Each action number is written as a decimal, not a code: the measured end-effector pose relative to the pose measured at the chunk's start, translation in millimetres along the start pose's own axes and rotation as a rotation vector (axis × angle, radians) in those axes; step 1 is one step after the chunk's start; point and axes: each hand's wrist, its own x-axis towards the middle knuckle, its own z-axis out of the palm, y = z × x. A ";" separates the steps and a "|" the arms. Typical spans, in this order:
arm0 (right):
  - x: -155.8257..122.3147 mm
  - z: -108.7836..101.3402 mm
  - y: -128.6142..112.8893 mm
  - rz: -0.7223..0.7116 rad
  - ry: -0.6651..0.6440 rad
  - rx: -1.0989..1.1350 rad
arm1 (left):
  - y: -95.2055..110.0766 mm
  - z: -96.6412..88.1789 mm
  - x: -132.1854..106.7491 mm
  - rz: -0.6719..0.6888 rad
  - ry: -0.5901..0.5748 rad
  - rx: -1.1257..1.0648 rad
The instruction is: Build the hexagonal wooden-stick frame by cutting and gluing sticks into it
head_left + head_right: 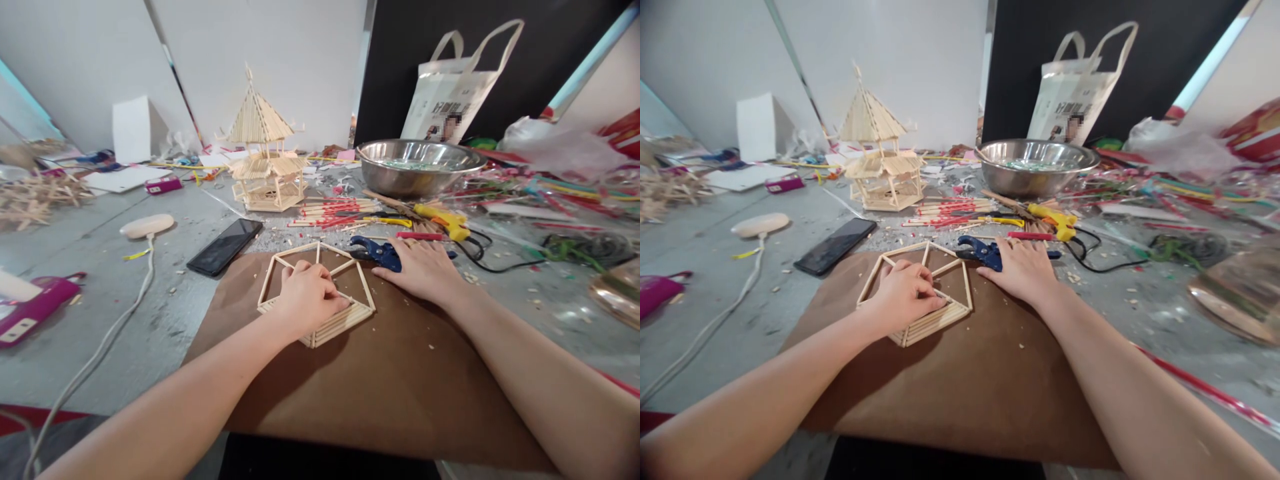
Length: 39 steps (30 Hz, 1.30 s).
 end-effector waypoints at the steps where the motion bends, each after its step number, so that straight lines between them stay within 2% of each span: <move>1: 0.0 0.1 0.0 -0.002 -0.003 0.002 | 0.6 0.3 -0.3 0.003 0.003 0.005; 13: -1.0 -1.0 -1.9 -0.005 -0.014 0.016 | 0.0 0.9 -0.4 0.049 -0.018 0.013; 24: -0.4 0.4 -1.8 -0.002 -0.037 0.022 | 0.6 1.6 0.8 0.035 -0.038 0.027; 29: -2.9 -0.2 -0.4 -0.011 -0.050 0.145 | 0.5 2.7 1.1 0.019 -0.051 0.012; 31: -1.9 -3.0 4.1 -0.020 0.017 0.245 | 0.2 2.6 0.7 0.024 -0.052 0.007; 33: 0.8 -6.9 13.4 0.033 0.202 0.326 | -0.6 2.6 0.0 0.040 -0.047 0.002; 36: 7.7 -11.3 37.1 0.268 0.505 0.362 | -2.1 2.6 -0.9 0.071 -0.044 -0.008; 37: 10.7 -11.7 46.7 0.373 0.532 0.368 | -2.6 2.4 -1.1 0.077 -0.045 -0.012; 38: 14.1 -11.4 56.5 0.488 0.501 0.391 | -3.1 2.1 -1.1 0.082 -0.048 -0.017; 39: 17.7 -10.3 66.2 0.600 0.416 0.438 | -3.5 1.6 -1.1 0.085 -0.053 -0.024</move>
